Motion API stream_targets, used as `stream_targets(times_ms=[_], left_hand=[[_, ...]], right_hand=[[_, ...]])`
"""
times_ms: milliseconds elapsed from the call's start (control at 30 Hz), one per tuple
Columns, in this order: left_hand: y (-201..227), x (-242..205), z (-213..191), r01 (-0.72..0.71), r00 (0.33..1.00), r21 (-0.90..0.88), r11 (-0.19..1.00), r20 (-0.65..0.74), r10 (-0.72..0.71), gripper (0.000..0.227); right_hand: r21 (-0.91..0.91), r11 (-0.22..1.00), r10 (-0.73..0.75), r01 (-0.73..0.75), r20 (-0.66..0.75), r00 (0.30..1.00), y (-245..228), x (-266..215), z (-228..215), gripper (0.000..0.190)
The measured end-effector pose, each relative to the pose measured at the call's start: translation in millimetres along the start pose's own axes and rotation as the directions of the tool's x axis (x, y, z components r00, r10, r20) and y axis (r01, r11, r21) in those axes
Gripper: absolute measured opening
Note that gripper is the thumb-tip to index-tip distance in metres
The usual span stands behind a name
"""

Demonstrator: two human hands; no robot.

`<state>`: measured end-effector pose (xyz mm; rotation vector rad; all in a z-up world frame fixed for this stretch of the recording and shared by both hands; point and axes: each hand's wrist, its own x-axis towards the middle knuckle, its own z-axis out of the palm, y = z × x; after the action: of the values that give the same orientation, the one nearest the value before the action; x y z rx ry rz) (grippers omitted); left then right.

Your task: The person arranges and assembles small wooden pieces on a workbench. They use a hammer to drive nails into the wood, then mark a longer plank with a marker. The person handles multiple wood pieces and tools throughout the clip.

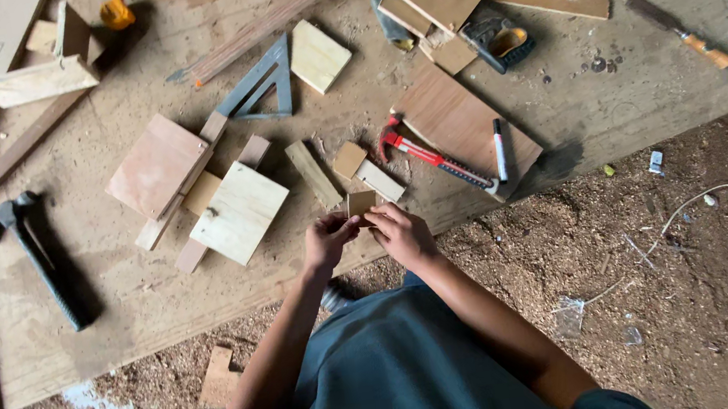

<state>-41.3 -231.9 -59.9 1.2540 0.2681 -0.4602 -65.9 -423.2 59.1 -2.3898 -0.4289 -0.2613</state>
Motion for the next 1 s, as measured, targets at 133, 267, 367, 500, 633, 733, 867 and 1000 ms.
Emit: stream_targets(times_ms=[133, 267, 367, 500, 633, 733, 867, 1000], left_hand=[[14, 46, 38, 0.005, 0.987, 0.004, 1.000, -0.158, -0.004, 0.025], [34, 102, 78, -0.014, 0.963, -0.003, 1.000, -0.270, 0.012, 0.025], [34, 137, 113, 0.001, 0.961, 0.026, 1.000, -0.278, 0.006, 0.024], [25, 183, 179, -0.008, 0.970, 0.030, 1.000, -0.241, 0.015, 0.025], [21, 202, 249, -0.024, 0.953, -0.039, 0.999, -0.304, 0.011, 0.026], [25, 206, 279, -0.128, 0.930, -0.144, 0.981, -0.362, 0.068, 0.034], [35, 202, 293, 0.317, 0.819, 0.061, 0.946, -0.520, -0.241, 0.056], [43, 204, 300, 0.245, 0.899, 0.366, 0.898, -0.432, -0.069, 0.054]], right_hand=[[0.087, 0.982, 0.161, -0.166, 0.062, 0.985, 55, 1, -25, 0.026], [0.126, 0.972, 0.192, -0.201, 0.077, 0.978, 130, 5, -68, 0.021], [0.147, 0.960, 0.231, -0.238, 0.062, 0.971, 188, 6, -100, 0.020], [0.148, 0.911, 0.376, -0.386, 0.090, 0.922, 254, 16, -135, 0.020], [0.121, 0.935, 0.328, -0.332, 0.052, 0.943, 303, 35, -162, 0.018], [0.106, 0.927, 0.352, -0.359, 0.077, 0.933, 334, 46, -169, 0.016], [0.113, 0.934, 0.336, -0.338, 0.039, 0.941, 370, 68, -173, 0.016], [0.082, 0.953, 0.289, -0.293, 0.061, 0.955, 387, 101, -179, 0.016]])
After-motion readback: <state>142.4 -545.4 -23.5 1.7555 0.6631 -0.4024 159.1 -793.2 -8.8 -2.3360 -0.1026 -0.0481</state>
